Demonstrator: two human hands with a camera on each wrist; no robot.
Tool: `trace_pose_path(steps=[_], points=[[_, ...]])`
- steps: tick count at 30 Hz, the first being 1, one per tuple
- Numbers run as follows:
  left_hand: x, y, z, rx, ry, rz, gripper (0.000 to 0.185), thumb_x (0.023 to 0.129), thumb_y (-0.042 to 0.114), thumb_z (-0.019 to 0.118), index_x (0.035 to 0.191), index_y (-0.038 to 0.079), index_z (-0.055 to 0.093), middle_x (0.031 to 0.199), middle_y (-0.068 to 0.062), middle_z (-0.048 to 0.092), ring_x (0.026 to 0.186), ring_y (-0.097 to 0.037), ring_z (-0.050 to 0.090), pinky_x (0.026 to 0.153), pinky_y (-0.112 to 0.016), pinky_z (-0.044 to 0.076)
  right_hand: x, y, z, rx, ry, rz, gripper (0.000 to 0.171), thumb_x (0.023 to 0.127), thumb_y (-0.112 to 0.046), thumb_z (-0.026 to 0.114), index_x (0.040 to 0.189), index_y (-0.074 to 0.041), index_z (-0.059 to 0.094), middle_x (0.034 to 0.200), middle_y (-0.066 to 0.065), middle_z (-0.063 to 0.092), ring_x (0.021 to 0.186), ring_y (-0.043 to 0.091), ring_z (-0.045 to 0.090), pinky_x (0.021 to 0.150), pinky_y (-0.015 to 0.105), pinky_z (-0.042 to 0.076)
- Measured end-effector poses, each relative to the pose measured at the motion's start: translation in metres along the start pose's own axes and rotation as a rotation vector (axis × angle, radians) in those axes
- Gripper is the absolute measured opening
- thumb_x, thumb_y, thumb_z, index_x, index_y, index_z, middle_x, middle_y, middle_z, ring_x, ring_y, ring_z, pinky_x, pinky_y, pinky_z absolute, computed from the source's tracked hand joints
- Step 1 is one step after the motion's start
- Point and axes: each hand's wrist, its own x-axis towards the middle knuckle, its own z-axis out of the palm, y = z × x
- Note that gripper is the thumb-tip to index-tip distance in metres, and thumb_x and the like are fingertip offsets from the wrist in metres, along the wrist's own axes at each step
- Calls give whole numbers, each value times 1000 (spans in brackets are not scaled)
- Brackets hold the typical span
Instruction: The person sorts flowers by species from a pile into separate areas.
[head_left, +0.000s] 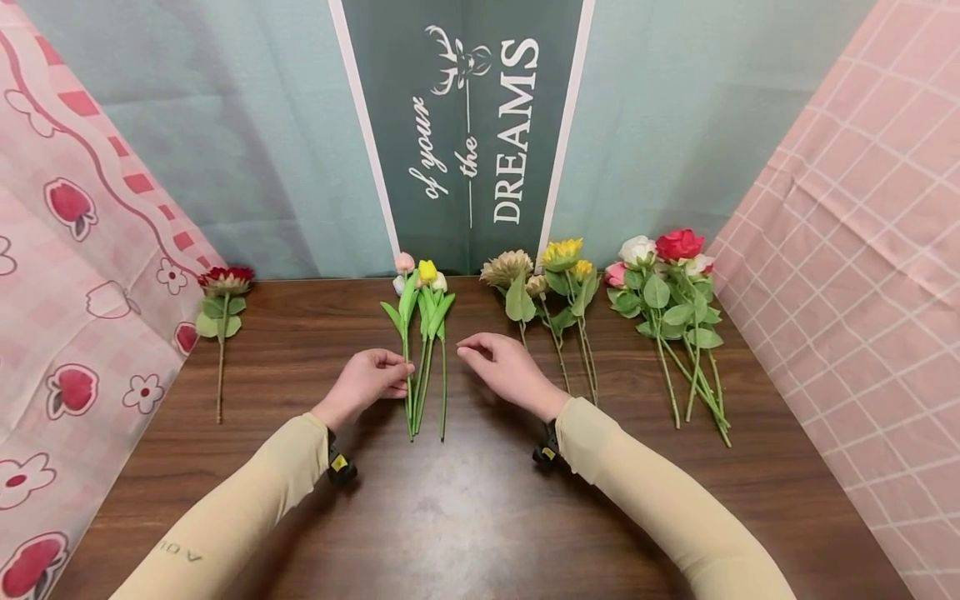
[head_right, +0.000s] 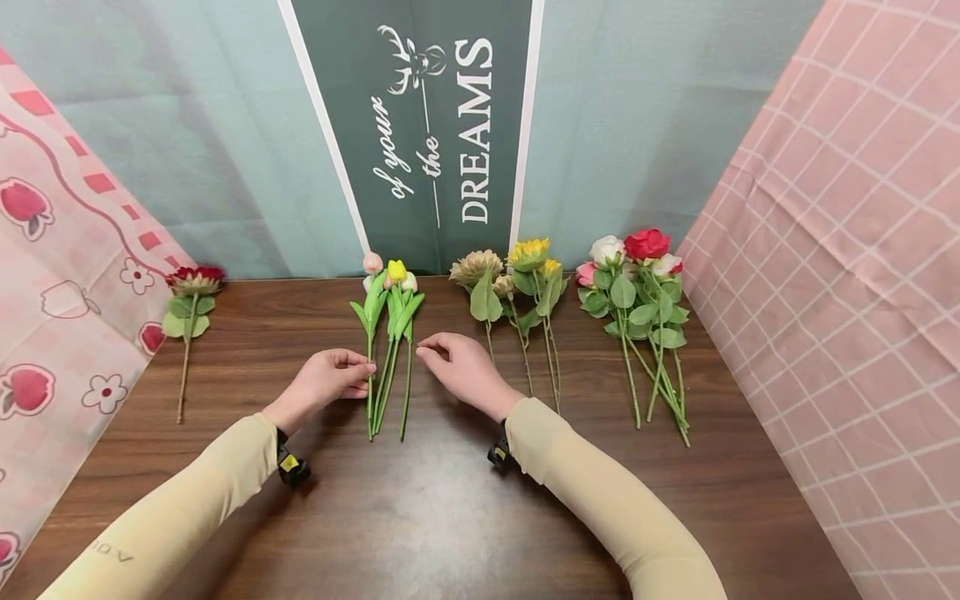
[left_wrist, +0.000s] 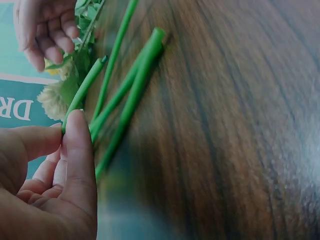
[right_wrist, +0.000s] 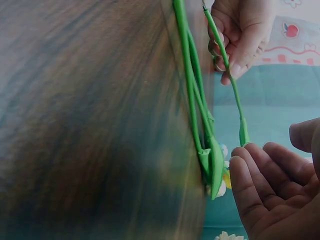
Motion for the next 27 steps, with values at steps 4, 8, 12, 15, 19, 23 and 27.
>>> trace_pose_path(steps=[4, 8, 12, 15, 19, 23, 27], points=[[4, -3, -2, 27, -28, -15, 27, 100, 6, 65, 115, -15, 63, 105, -21, 71, 71, -13, 68, 72, -32, 62, -4, 4, 1, 3, 0, 17, 36, 104, -39, 59, 124, -12, 73, 123, -3, 70, 115, 15, 63, 99, 38, 50], [4, -4, -4, 107, -33, 0, 27, 99, 8, 66, 114, -14, 66, 102, -21, 72, 72, -13, 69, 72, -33, 62, -6, 7, 2, 3, -6, 24, 36, 104, -39, 59, 124, -13, 73, 122, -3, 70, 115, 15, 63, 99, 38, 50], [2, -4, -8, 202, -20, 25, 27, 98, 11, 69, 113, -11, 69, 98, -18, 74, 74, -16, 71, 71, -34, 62, -7, 7, 1, 6, -8, 22, 35, 104, -38, 59, 124, -13, 73, 122, -2, 70, 115, 15, 63, 98, 38, 50], [-3, -5, -16, 293, -1, 63, 28, 98, 14, 69, 114, -9, 70, 98, -16, 74, 76, -20, 73, 71, -35, 62, -5, 6, 2, -5, -7, 6, 34, 105, -37, 59, 123, -12, 73, 121, -2, 70, 115, 15, 63, 98, 38, 50], [-11, -8, -43, 544, 94, 175, 29, 99, 18, 69, 115, -5, 71, 101, -16, 74, 80, -23, 72, 74, -40, 60, -1, 2, 6, -73, -26, -46, 33, 105, -35, 59, 123, -11, 73, 121, -1, 70, 115, 15, 63, 98, 37, 50], [-22, -14, -91, 846, 267, 287, 28, 97, 20, 68, 114, -1, 73, 107, -20, 72, 95, -37, 69, 83, -53, 54, 7, -8, 15, -190, -78, -117, 33, 105, -32, 60, 126, -10, 71, 123, 2, 70, 116, 17, 63, 100, 37, 50], [-32, -23, -146, 1006, 415, 321, 27, 96, 19, 66, 113, -1, 72, 110, -27, 68, 100, -50, 63, 81, -64, 49, 17, -23, 30, -336, -170, -200, 37, 105, -33, 59, 132, -9, 67, 130, 5, 67, 123, 22, 60, 106, 37, 46]])
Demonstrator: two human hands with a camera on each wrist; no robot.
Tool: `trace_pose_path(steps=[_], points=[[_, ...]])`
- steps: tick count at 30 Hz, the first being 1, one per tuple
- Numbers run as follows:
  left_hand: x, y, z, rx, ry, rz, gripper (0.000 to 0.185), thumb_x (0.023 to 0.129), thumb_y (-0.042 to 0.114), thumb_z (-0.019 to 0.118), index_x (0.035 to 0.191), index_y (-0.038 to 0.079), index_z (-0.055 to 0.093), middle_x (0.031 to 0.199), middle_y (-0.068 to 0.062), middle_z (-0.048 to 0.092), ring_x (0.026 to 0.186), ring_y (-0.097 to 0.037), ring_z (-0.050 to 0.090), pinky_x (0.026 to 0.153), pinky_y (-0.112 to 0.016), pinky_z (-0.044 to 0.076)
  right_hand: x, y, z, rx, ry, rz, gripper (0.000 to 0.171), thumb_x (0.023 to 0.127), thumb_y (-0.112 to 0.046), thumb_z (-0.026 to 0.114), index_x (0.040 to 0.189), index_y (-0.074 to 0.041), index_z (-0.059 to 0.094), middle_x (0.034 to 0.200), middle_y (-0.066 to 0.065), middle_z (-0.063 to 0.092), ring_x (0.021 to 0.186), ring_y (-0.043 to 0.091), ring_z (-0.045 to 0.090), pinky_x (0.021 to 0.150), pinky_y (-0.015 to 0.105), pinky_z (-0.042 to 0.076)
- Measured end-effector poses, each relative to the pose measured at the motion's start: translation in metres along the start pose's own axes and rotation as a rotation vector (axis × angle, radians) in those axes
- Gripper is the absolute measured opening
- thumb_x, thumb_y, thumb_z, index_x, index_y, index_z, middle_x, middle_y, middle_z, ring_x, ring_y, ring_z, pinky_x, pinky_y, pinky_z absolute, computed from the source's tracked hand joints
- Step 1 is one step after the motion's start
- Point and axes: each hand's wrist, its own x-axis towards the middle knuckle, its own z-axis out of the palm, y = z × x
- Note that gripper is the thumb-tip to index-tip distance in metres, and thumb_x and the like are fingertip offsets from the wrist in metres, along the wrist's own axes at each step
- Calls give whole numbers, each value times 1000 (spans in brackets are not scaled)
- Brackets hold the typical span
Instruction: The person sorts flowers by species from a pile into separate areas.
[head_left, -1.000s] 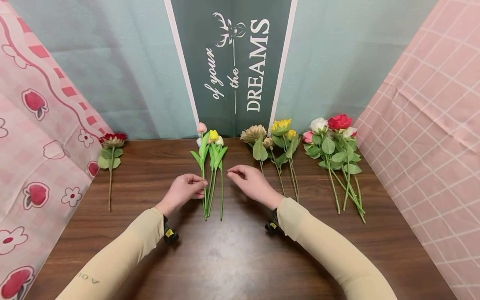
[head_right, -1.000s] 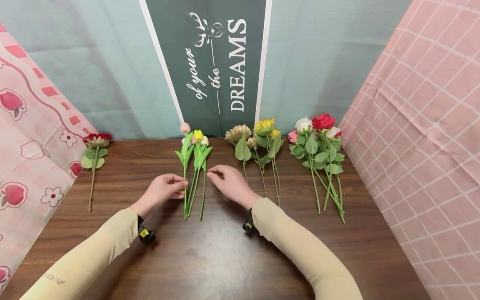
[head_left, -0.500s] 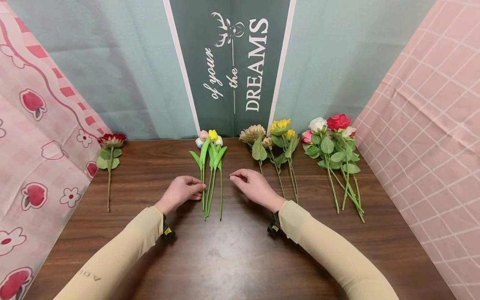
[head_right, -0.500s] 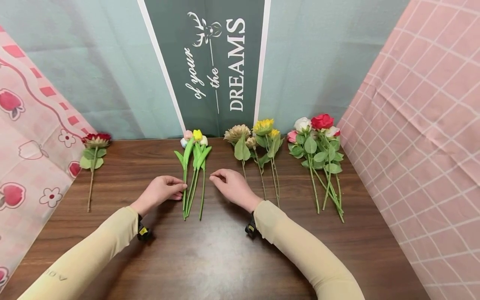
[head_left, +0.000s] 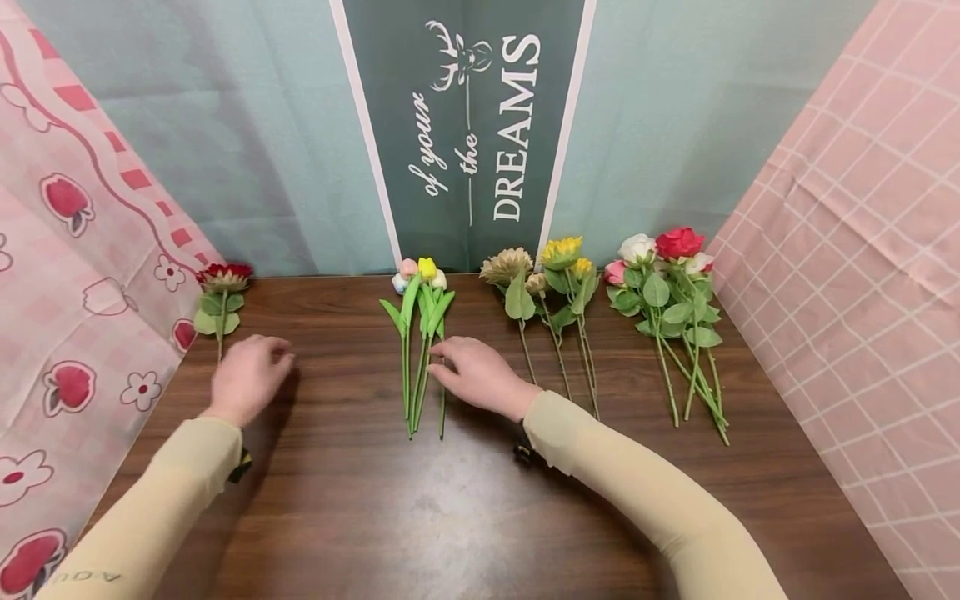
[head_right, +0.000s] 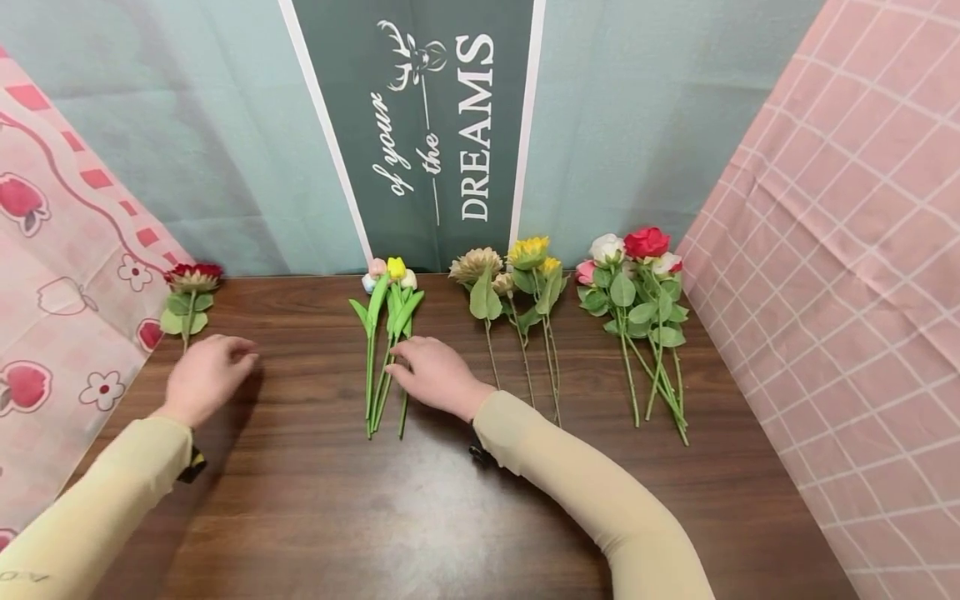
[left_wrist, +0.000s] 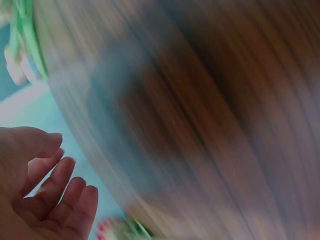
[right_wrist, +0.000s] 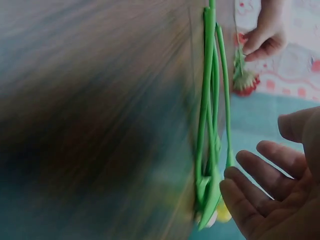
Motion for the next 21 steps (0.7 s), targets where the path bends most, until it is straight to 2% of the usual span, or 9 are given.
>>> trace_pose_path(steps=[3, 6, 8, 11, 13, 16, 21], points=[[0, -35, -15, 48, 25, -74, 31, 96, 19, 65, 115, -4, 69, 111, -31, 65, 99, -54, 60, 77, -66, 48, 13, -19, 8, -129, -66, -80, 43, 106, -36, 57, 139, -9, 62, 136, 6, 64, 129, 22, 56, 113, 36, 40], [-2, -60, -27, 47, -24, -191, 39, 97, 24, 65, 120, -8, 64, 113, -35, 62, 97, -53, 60, 71, -64, 48, 26, -42, 18, -248, -102, -156, 48, 106, -39, 57, 144, -11, 57, 142, 5, 60, 134, 22, 52, 116, 36, 35], [-2, -70, -32, 31, -76, -263, 41, 97, 29, 65, 114, -9, 63, 106, -33, 64, 89, -49, 61, 64, -58, 49, 34, -57, 24, -316, -113, -198, 50, 105, -41, 56, 147, -13, 55, 145, 4, 57, 137, 21, 49, 118, 35, 33], [-5, -78, -35, 4, -142, -332, 40, 97, 33, 65, 99, -7, 66, 86, -24, 65, 74, -39, 59, 55, -47, 46, 44, -76, 34, -380, -132, -244, 52, 105, -43, 56, 149, -16, 54, 148, 2, 54, 140, 22, 45, 119, 35, 31], [-7, -82, -35, 0, -169, -346, 37, 96, 33, 65, 87, -3, 67, 75, -16, 64, 67, -32, 57, 51, -41, 42, 47, -85, 38, -409, -143, -262, 52, 104, -45, 56, 149, -18, 53, 149, 1, 53, 141, 23, 43, 119, 35, 31], [-8, -84, -34, 0, -195, -349, 35, 94, 33, 65, 83, 0, 70, 72, -11, 65, 64, -27, 56, 50, -38, 41, 49, -93, 41, -427, -156, -271, 53, 104, -46, 54, 150, -20, 53, 149, -1, 53, 141, 22, 42, 117, 35, 32], [-9, -85, -35, -22, -242, -363, 35, 96, 32, 62, 84, 0, 71, 68, -6, 64, 63, -25, 56, 52, -37, 41, 46, -93, 44, -412, -160, -256, 51, 104, -47, 55, 148, -22, 54, 148, -2, 54, 139, 20, 44, 115, 35, 35]])
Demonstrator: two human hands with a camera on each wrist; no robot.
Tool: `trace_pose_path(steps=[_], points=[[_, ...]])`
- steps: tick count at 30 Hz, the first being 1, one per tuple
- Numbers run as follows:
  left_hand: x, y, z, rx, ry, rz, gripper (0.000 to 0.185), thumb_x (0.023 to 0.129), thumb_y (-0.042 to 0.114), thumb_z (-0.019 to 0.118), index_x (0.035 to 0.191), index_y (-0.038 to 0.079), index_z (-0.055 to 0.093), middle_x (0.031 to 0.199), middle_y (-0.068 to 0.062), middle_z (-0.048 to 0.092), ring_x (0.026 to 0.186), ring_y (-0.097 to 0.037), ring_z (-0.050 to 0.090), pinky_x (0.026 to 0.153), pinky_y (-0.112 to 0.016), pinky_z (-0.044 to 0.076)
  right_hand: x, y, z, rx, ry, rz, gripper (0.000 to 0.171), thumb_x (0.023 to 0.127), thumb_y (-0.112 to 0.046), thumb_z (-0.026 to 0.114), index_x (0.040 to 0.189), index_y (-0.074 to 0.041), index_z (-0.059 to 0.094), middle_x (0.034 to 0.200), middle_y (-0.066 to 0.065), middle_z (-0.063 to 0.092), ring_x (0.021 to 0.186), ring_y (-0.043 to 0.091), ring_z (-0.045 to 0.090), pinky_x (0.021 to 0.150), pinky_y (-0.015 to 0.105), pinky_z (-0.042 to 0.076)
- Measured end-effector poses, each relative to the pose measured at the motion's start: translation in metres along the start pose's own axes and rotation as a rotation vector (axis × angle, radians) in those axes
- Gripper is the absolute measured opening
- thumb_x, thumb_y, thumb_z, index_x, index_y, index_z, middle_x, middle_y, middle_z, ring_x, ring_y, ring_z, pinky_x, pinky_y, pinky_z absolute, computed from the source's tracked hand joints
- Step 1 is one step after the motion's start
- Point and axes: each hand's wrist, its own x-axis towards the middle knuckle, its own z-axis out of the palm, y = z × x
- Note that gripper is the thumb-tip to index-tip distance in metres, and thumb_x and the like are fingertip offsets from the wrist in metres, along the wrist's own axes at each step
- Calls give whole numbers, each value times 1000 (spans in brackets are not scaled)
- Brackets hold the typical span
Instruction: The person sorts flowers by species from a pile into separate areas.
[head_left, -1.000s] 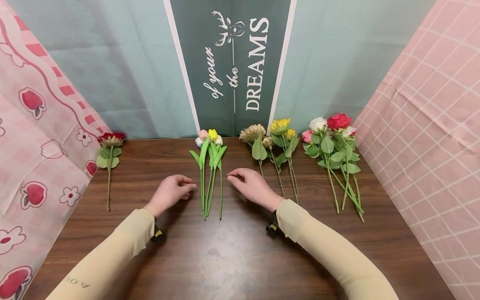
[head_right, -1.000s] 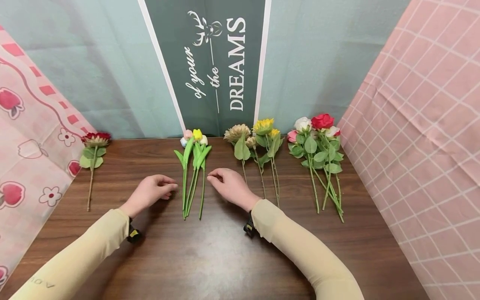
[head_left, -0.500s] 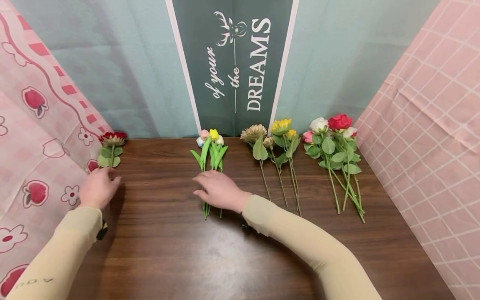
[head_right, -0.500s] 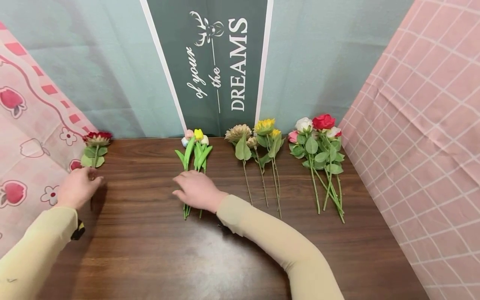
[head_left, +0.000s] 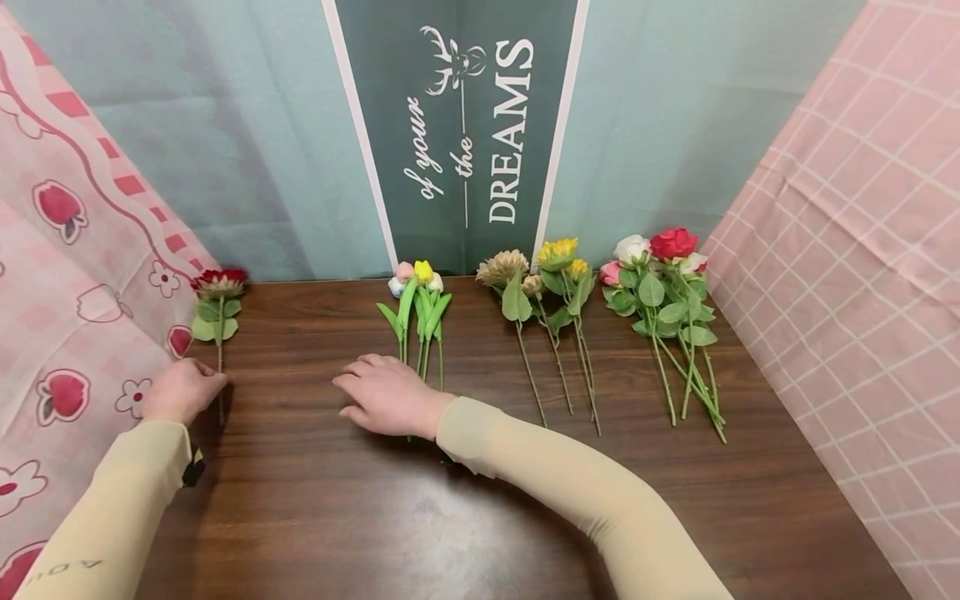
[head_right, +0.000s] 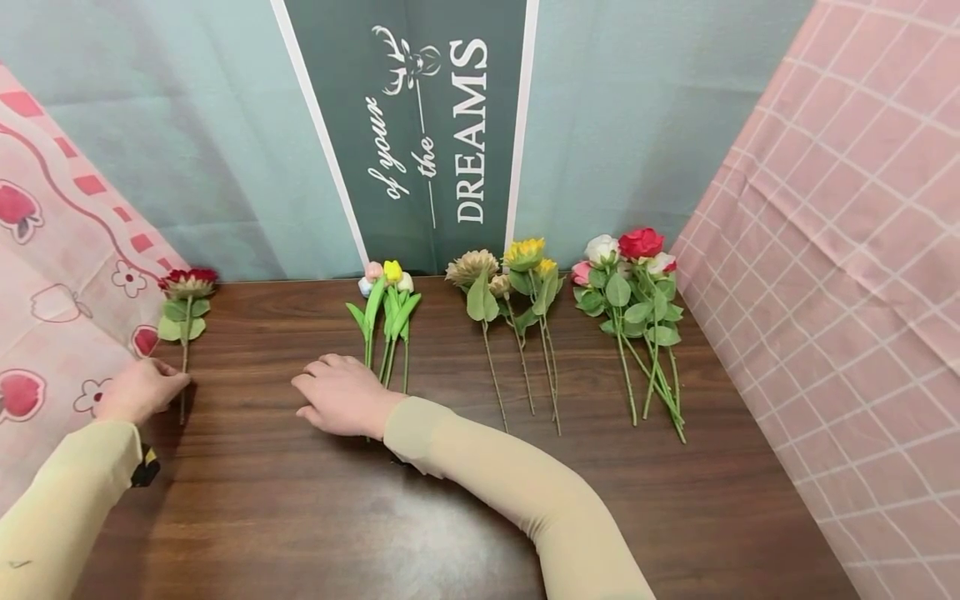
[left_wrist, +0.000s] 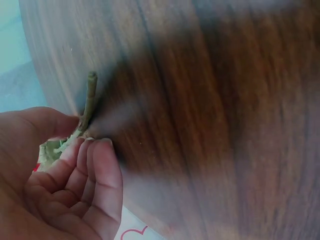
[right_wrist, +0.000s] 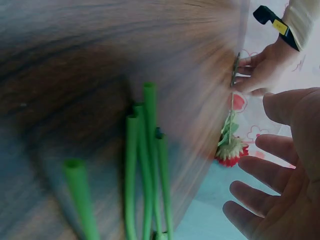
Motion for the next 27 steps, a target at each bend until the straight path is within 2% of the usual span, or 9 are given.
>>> trace_pose_path(steps=[5, 9, 11, 16, 20, 23, 27], points=[[0, 1, -6, -8, -51, -17, 36, 97, 31, 58, 79, 2, 69, 61, -1, 63, 61, -24, 59, 54, -37, 41, -4, 4, 3, 19, 4, 14, 49, 104, -47, 55, 147, -21, 56, 146, -2, 55, 139, 20, 45, 116, 33, 33], [1, 2, -11, -53, -88, -19, 37, 97, 29, 57, 85, -3, 73, 64, -2, 67, 63, -22, 63, 57, -35, 45, -8, 8, 4, 30, 7, 22, 48, 105, -46, 55, 145, -21, 59, 144, -2, 58, 138, 20, 46, 116, 33, 34], [2, 2, -12, -124, -125, -21, 38, 98, 25, 56, 91, -8, 72, 67, -3, 68, 63, -19, 66, 59, -33, 49, -10, 10, 5, 42, 11, 28, 46, 105, -45, 56, 143, -20, 60, 142, -2, 59, 137, 19, 47, 115, 33, 35], [4, 2, -13, -427, -269, -51, 41, 104, 13, 49, 113, -26, 60, 78, -3, 71, 69, -11, 68, 66, -28, 60, -15, 16, 9, 67, 20, 33, 44, 105, -45, 54, 142, -20, 61, 141, -1, 60, 136, 19, 48, 114, 33, 37], [1, 11, -10, -612, -355, -58, 42, 108, 10, 43, 123, -28, 51, 86, 2, 72, 75, -6, 68, 71, -28, 61, -23, 26, 10, 105, 47, 44, 42, 106, -42, 55, 140, -18, 63, 139, 1, 61, 134, 20, 51, 114, 34, 37], [-3, 25, -3, -664, -348, -32, 44, 110, 13, 43, 131, -26, 47, 92, 3, 72, 79, -5, 68, 74, -26, 60, -32, 39, 10, 155, 75, 74, 41, 106, -39, 55, 139, -16, 64, 138, 2, 62, 132, 21, 52, 114, 35, 38], [-11, 54, 9, -671, -292, 47, 50, 109, 19, 49, 136, -23, 46, 105, -9, 74, 85, -5, 69, 77, -26, 60, -47, 60, 8, 244, 132, 137, 37, 106, -35, 56, 136, -14, 66, 136, 2, 64, 129, 22, 55, 112, 37, 40]])
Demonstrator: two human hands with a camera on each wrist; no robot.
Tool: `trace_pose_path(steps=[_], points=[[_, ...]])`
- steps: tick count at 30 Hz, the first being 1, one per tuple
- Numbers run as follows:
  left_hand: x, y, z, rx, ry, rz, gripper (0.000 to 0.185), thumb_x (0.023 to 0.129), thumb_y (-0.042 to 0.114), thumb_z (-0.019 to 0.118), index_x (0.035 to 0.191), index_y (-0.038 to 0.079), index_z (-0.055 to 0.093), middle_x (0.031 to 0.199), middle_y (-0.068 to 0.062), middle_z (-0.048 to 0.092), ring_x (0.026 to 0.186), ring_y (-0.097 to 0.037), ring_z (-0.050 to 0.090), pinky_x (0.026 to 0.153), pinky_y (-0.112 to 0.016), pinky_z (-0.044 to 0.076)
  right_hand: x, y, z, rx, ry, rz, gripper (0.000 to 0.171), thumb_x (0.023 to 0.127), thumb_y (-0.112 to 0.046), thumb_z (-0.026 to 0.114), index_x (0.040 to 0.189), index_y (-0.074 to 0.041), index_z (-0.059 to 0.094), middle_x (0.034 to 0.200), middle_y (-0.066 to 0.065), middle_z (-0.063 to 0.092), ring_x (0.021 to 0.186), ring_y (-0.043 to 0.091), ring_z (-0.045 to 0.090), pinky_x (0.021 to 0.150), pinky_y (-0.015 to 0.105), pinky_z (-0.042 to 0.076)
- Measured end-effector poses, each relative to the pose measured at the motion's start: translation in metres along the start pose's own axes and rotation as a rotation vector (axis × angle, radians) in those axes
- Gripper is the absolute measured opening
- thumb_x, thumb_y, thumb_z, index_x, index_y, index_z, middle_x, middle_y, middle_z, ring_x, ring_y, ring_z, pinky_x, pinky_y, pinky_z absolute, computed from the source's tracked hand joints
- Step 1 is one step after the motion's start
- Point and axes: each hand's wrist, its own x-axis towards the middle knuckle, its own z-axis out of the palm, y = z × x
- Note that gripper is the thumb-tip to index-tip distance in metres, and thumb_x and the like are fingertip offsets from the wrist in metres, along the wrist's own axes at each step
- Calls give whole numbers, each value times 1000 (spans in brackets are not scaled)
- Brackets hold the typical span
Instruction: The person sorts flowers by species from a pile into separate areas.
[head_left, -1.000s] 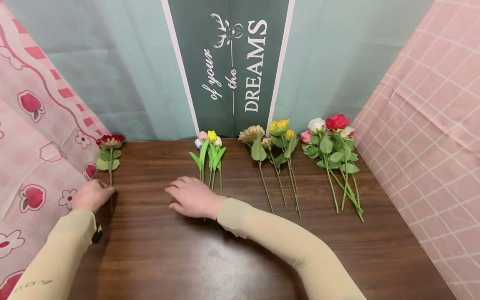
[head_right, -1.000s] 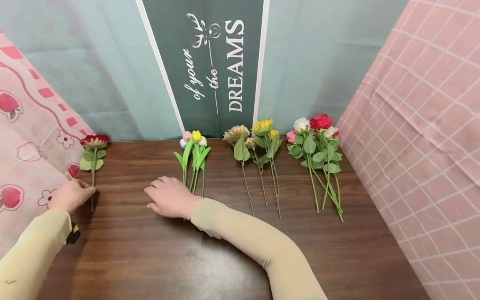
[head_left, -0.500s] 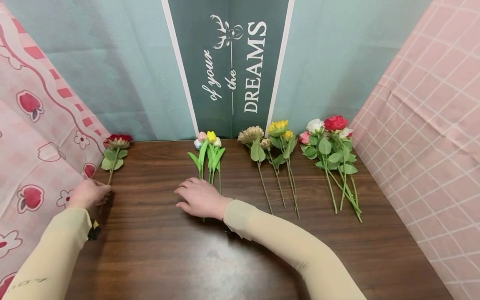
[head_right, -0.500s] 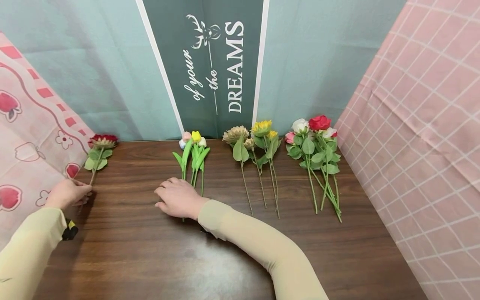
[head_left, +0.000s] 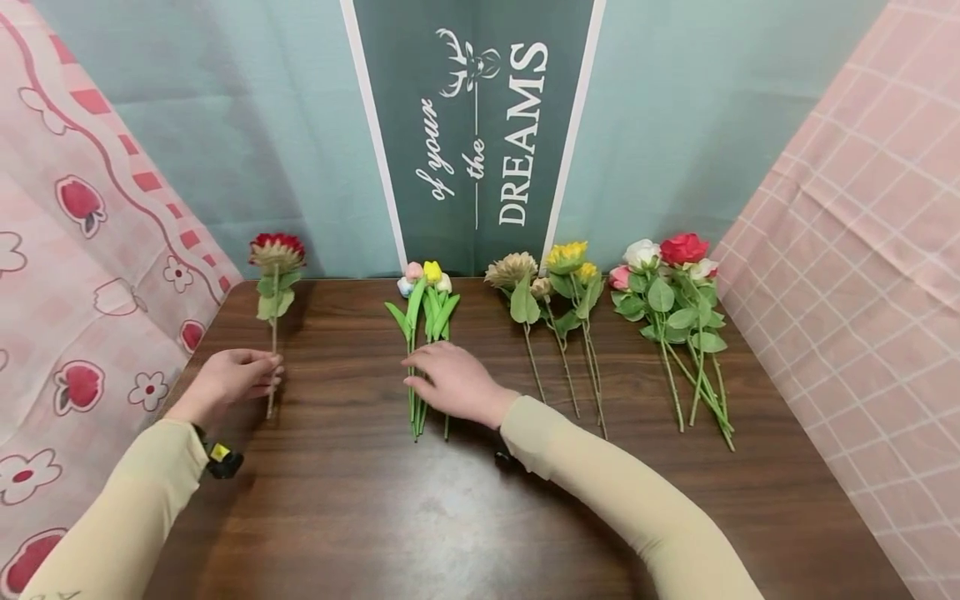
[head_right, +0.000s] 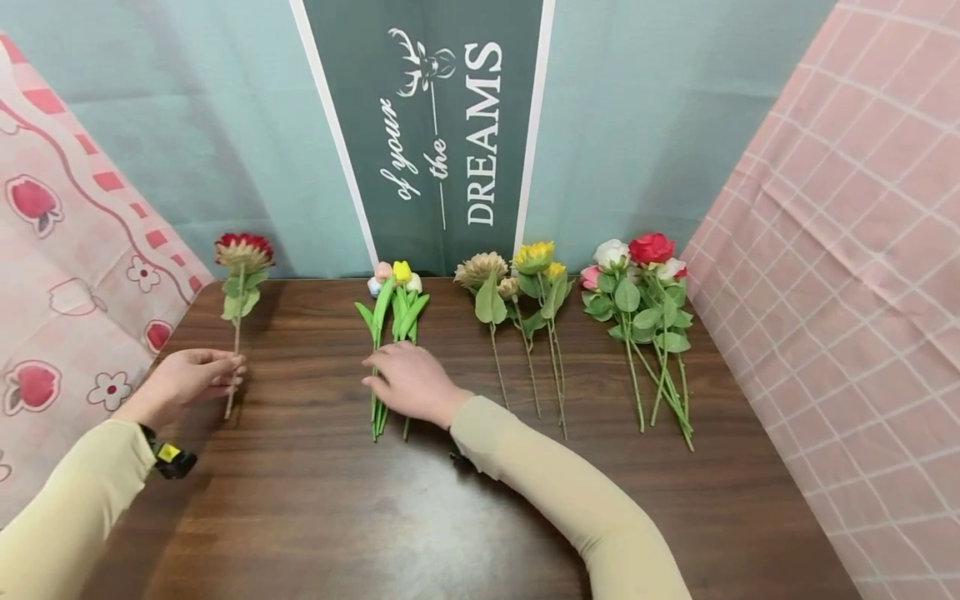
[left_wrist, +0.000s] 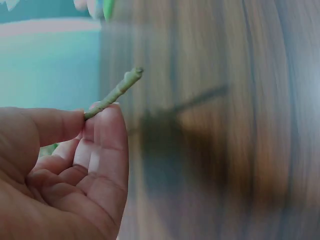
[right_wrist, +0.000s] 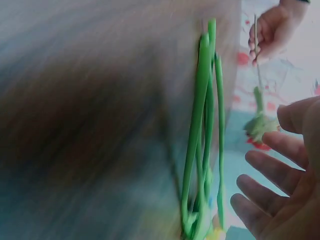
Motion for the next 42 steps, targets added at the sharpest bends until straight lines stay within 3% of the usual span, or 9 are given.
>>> trace_pose_path(steps=[4, 11, 19, 25, 30, 32, 35, 38, 42], points=[[-1, 27, 38, -19, 1, 106, 49, 108, 20, 54, 134, -20, 49, 113, -22, 71, 89, -11, 71, 79, -30, 61, -14, 23, -15, 99, 104, 87, 31, 106, -30, 58, 130, -14, 70, 128, 0, 69, 122, 19, 60, 107, 36, 45], [-3, 70, 113, -96, -15, 209, 35, 104, 16, 62, 124, -13, 60, 108, -26, 70, 89, -25, 72, 76, -32, 62, -34, 45, -37, 380, 294, 260, 24, 105, -26, 61, 121, -17, 75, 118, -5, 71, 108, 11, 64, 92, 36, 53], [-10, 98, 196, -170, -104, 269, 26, 101, 16, 67, 117, -5, 67, 109, -25, 69, 89, -35, 70, 75, -39, 62, -46, 45, -48, 752, 360, 319, 23, 102, -33, 66, 118, -20, 75, 112, -6, 74, 101, 15, 69, 89, 42, 56], [-10, 106, 234, -179, -138, 306, 19, 100, 12, 67, 113, -1, 68, 109, -25, 68, 81, -26, 70, 74, -41, 62, -56, 45, -50, 969, 377, 382, 32, 98, -29, 71, 120, -5, 72, 105, 7, 75, 99, 31, 71, 89, 53, 57], [-9, 110, 253, -180, -160, 358, 19, 100, 15, 68, 112, 0, 66, 106, -25, 68, 77, -20, 69, 72, -39, 62, -64, 54, -54, 1064, 406, 446, 30, 96, -19, 74, 116, 3, 70, 97, 13, 75, 86, 24, 73, 78, 40, 61], [-9, 112, 259, -114, -160, 412, 22, 101, 19, 68, 115, 2, 66, 105, -21, 70, 79, -18, 69, 73, -36, 61, -67, 61, -58, 1089, 406, 467, 29, 95, -16, 74, 115, 5, 69, 96, 15, 75, 82, 21, 72, 76, 39, 61], [-11, 113, 267, 122, -136, 552, 30, 102, 27, 66, 123, 5, 67, 110, -12, 71, 89, -15, 69, 80, -34, 59, -73, 75, -68, 1066, 396, 503, 28, 95, -15, 74, 115, 4, 68, 96, 16, 74, 78, 20, 72, 78, 46, 61], [-15, 115, 274, 428, -97, 718, 41, 103, 34, 64, 135, 9, 64, 123, -6, 68, 107, -17, 66, 93, -35, 55, -81, 93, -82, 931, 374, 522, 25, 96, -15, 73, 113, 3, 69, 94, 16, 74, 77, 27, 72, 76, 50, 61], [-16, 114, 283, 760, -107, 934, 56, 102, 42, 62, 149, 12, 53, 145, -8, 56, 133, -26, 53, 111, -42, 42, -91, 118, -96, 686, 313, 539, 22, 98, -16, 70, 110, 2, 70, 89, 15, 73, 78, 34, 71, 71, 47, 62]])
